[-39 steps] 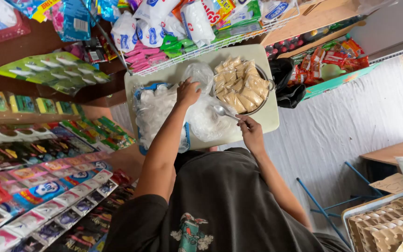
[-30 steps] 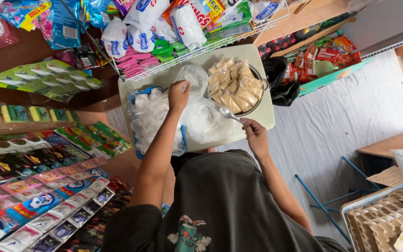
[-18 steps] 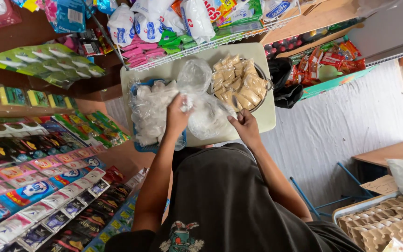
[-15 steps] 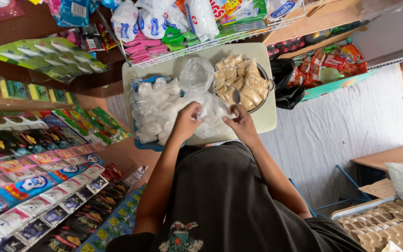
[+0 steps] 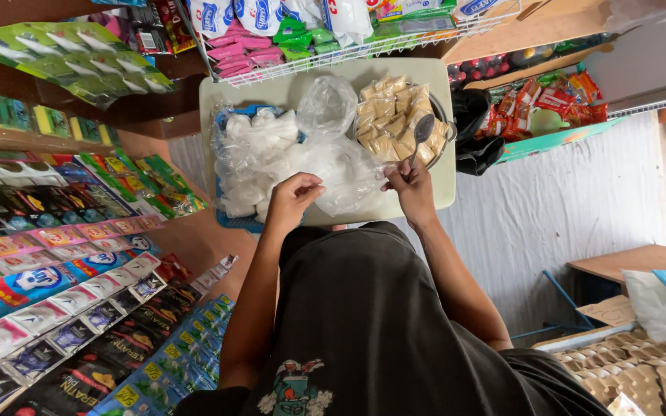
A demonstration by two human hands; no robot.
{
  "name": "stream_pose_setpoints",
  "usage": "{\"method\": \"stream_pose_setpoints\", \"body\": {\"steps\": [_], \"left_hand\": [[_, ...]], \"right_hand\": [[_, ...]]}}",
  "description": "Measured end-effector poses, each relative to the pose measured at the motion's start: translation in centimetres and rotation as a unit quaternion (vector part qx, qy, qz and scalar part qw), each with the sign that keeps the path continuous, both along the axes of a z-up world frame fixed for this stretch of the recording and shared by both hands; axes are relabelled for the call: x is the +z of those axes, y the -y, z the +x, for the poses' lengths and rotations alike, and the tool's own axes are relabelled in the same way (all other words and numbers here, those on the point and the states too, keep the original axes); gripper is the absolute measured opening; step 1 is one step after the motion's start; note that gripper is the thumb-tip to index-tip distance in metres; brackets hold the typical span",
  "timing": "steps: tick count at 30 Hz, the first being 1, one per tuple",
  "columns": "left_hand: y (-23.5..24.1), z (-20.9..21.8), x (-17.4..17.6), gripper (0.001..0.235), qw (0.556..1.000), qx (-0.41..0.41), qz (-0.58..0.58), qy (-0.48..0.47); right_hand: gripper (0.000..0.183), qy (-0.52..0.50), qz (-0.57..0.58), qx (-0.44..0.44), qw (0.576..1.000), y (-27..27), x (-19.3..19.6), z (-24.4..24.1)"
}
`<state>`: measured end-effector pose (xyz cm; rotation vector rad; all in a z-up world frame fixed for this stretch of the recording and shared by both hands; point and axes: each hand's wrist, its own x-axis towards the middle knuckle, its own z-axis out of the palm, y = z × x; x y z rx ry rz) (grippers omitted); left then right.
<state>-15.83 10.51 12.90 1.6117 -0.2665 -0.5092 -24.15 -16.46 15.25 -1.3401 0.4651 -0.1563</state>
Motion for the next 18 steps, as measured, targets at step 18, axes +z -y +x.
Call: {"method": "stream_pose_setpoints", "body": {"steps": [18], "left_hand": [[1.6,-0.6,7.3,0.039,0.910,0.088,0.146,0.379]], "right_hand": [[0.044,0.031,0.064,-0.028,0.997,-1.3,0.2,-0.4]]}}
